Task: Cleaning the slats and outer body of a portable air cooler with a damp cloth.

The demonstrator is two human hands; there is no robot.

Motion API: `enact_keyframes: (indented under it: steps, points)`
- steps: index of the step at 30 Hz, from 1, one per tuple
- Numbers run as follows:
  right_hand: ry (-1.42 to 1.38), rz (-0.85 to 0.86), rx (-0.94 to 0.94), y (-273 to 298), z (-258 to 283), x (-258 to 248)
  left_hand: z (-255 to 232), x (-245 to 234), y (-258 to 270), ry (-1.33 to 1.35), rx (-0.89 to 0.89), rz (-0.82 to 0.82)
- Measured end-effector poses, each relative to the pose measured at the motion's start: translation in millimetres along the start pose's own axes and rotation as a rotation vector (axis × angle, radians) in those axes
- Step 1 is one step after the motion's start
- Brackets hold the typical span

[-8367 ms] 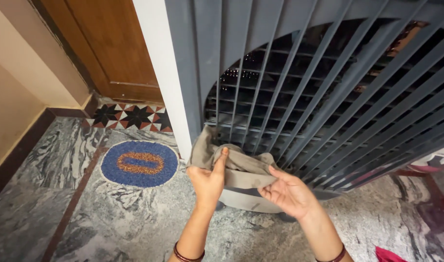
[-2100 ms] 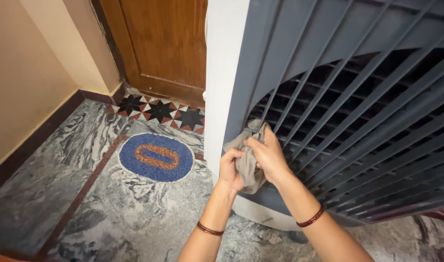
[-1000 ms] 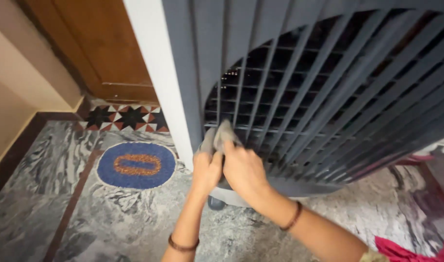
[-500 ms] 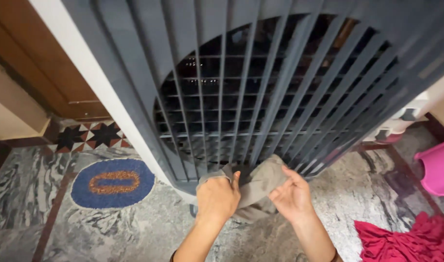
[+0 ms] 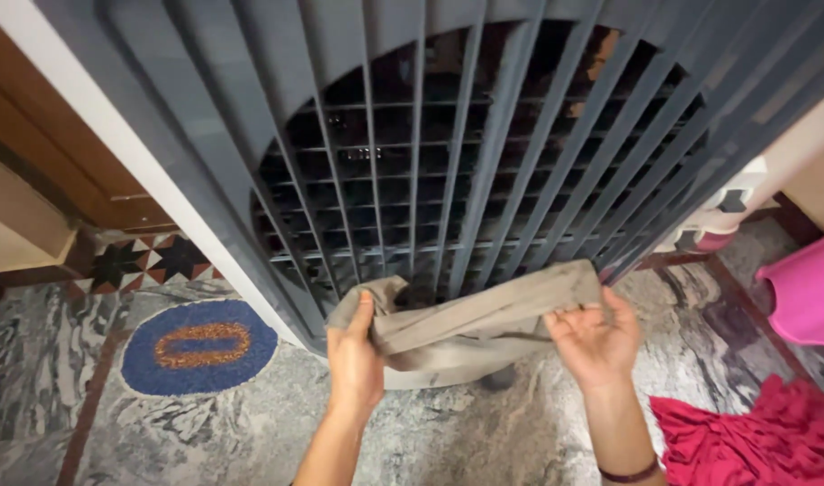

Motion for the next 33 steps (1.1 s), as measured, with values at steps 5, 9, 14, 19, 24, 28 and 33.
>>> enact_keyframes:
  steps: [5, 9, 14, 19, 24, 28, 33]
  points:
    - [-0.169, 0.535, 0.158, -4.9, 7.9, -33.8, 3.2, -0.5, -3.3, 0.082, 0.037, 0.029]
    - [-0.091, 0.126, -0.029, -21.6, -26.5, -88.4, 6.3, -14.7, -13.4, 0.037, 0.063, -0.053]
    - [-0.025, 0.278, -0.016, -34.1, -7.3, -74.1, 12.0, -55.6, -30.2, 0.006, 0.039, -0.153]
    - [-0.060, 0.311, 0.016, -6.9, -12.4, -46.6, 14.3, -51.6, -18.7, -0.296, 0.041, -0.050]
    - [0.118, 0.421, -0.081, 30.2, -21.3, 41.0, 40.9, -3.3, -3.0, -0.410, -0.143, 0.216]
    - [0.545, 0.605, -0.198, 29.8, -21.0, 70.4, 62.4, 34.9, -5.7, -0.454, 0.017, 0.425]
    - [1.606, -0.005, -0.543, -5.8, -13.1, 73.5, 100.5, 76.0, -3.7, -0.380, -0.094, 0.566]
Point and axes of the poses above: each hand's wrist, its own y-axis away from the middle knuckle, its own x-axis out of the palm, z = x × y, the point moved 6 cm from there along -y, towards the middle knuckle, and after that the axes turned 9 degrees about x, right-handed, at the moved point
